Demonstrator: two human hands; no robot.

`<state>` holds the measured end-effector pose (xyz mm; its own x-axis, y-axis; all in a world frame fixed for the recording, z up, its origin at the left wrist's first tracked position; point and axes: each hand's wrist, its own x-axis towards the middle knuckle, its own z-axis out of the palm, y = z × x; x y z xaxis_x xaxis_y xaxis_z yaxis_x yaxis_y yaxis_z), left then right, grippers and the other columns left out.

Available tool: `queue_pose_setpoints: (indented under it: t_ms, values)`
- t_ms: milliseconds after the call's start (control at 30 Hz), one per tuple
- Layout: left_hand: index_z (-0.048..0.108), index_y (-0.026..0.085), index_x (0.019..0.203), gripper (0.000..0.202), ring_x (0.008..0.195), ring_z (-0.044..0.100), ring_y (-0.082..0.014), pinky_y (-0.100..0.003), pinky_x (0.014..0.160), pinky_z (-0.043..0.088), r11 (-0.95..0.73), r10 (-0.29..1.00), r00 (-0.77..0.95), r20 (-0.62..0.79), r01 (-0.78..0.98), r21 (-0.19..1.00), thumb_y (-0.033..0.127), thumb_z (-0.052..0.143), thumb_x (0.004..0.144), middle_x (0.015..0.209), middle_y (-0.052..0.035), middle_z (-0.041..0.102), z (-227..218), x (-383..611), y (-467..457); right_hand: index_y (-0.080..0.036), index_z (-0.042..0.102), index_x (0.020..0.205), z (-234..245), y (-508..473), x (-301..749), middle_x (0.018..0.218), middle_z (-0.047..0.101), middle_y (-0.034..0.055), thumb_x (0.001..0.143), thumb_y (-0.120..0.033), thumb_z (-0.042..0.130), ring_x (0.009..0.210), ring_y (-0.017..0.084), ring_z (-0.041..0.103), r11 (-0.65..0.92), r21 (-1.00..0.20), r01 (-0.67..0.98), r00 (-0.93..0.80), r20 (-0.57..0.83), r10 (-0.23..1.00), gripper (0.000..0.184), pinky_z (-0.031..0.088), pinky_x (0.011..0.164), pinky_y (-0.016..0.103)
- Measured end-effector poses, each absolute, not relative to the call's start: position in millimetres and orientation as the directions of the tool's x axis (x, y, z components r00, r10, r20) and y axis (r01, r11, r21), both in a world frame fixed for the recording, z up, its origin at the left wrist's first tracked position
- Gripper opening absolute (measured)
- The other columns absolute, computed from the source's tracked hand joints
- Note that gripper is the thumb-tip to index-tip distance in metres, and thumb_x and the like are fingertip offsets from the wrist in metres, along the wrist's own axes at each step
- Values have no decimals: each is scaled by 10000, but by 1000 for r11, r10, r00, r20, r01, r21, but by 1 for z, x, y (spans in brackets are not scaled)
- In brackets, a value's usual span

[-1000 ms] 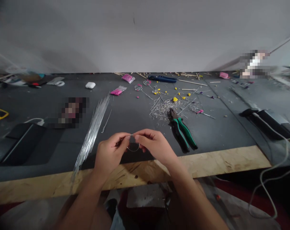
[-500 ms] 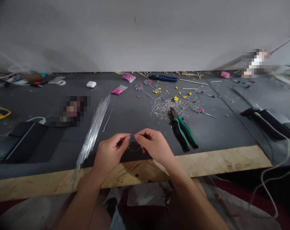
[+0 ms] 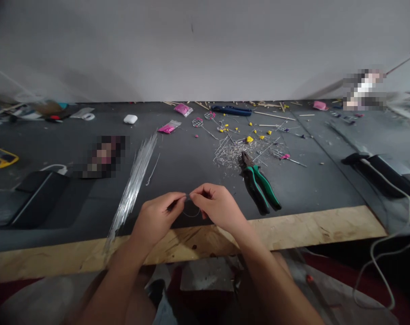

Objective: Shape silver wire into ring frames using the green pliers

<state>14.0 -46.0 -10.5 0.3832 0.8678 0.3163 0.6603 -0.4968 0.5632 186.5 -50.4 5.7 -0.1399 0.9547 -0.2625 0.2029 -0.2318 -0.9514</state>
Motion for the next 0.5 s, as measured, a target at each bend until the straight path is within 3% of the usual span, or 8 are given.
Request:
queue_pose_setpoints:
  t_ms: [500]
  values:
    - [615,181,712,191,573,545,-100,-220,546,373,-555,827,496,263,651,518,148,468,830,621,14,615,-12,13,-50,-197,612,730,3,-54,186,514,513,-46,774,-262,529,402,79,484,-273,-899,342,-200,-353,914,114,335,388,194]
